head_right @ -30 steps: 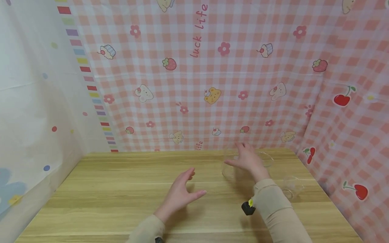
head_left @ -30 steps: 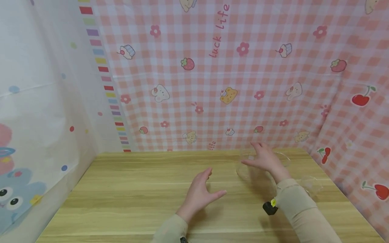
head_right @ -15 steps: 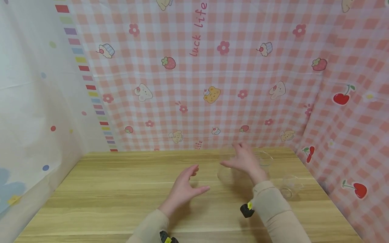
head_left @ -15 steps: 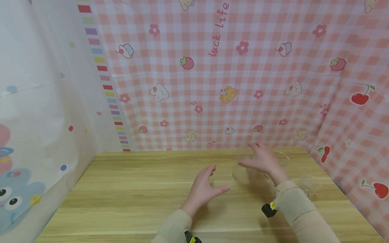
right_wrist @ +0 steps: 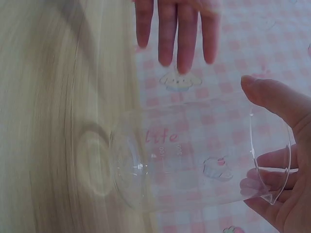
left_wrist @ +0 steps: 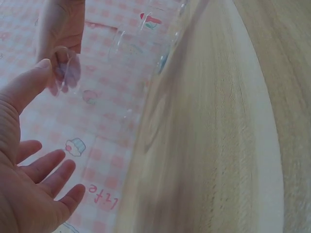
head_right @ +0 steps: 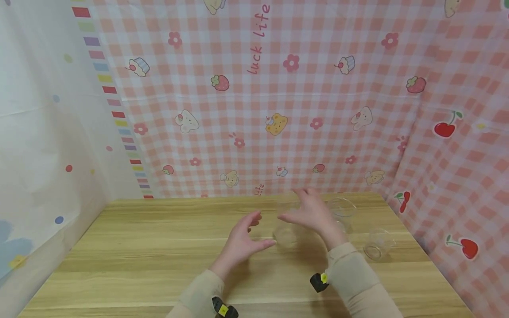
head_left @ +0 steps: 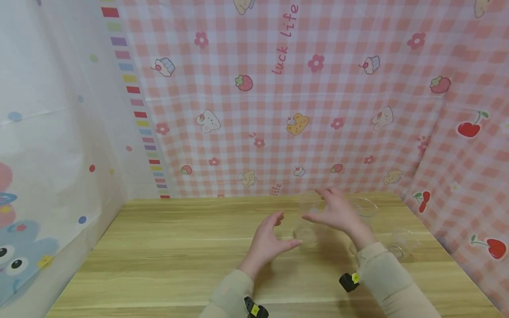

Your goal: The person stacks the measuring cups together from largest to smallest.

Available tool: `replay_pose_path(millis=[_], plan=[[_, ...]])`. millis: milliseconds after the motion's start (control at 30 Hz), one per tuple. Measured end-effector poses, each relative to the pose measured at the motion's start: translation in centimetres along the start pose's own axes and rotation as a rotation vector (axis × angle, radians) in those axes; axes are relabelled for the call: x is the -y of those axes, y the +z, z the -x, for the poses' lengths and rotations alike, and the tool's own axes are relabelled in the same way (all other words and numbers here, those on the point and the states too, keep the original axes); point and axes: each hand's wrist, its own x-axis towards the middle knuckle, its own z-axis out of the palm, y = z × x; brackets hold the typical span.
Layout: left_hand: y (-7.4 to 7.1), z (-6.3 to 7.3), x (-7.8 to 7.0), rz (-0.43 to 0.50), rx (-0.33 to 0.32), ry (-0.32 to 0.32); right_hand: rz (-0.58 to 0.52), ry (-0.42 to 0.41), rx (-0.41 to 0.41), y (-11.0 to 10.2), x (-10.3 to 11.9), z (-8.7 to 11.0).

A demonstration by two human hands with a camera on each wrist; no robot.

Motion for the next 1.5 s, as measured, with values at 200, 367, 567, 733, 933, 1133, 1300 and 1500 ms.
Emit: replay_pose_path(millis=[200,367,567,733,933,1133,1300,1500], plan=[[0.4,0.1,0.4,0.114,-0.03,-0.004,-0.009,-0.03,-0.012,0.1,1.4,0.5],[0.5,0.1,0.8,0.189,-0.052,0.025,-0.025,-0.04,-0.019,0.4,2.7,0.9],[0.5,0.3,1.0,0.249,-0.059,0.033,-0.029,-0.099,-0.049,1.2,3.5,1.1],[0.4,0.4,1.1,0.26,-0.062,0.017,-0.018,-0.122,-0.047,2.0,4.2,1.3],[0.2,0.6,1.3,0.284,-0.078,0.034,-0.029,-0.175,-0.056,2.8,4.9,1.4],[-0.1,0.8,1.8,0.337,-0.079,0.017,-0.036,-0.2,-0.045,3.7,5.5,1.4],[-0.4,1.0,2.2,0.363,-0.086,0.011,-0.055,-0.214,-0.035,4.2,5.9,1.4],[-0.7,1.3,2.7,0.392,-0.08,0.037,-0.067,-0.22,-0.032,4.7,6.4,1.4]])
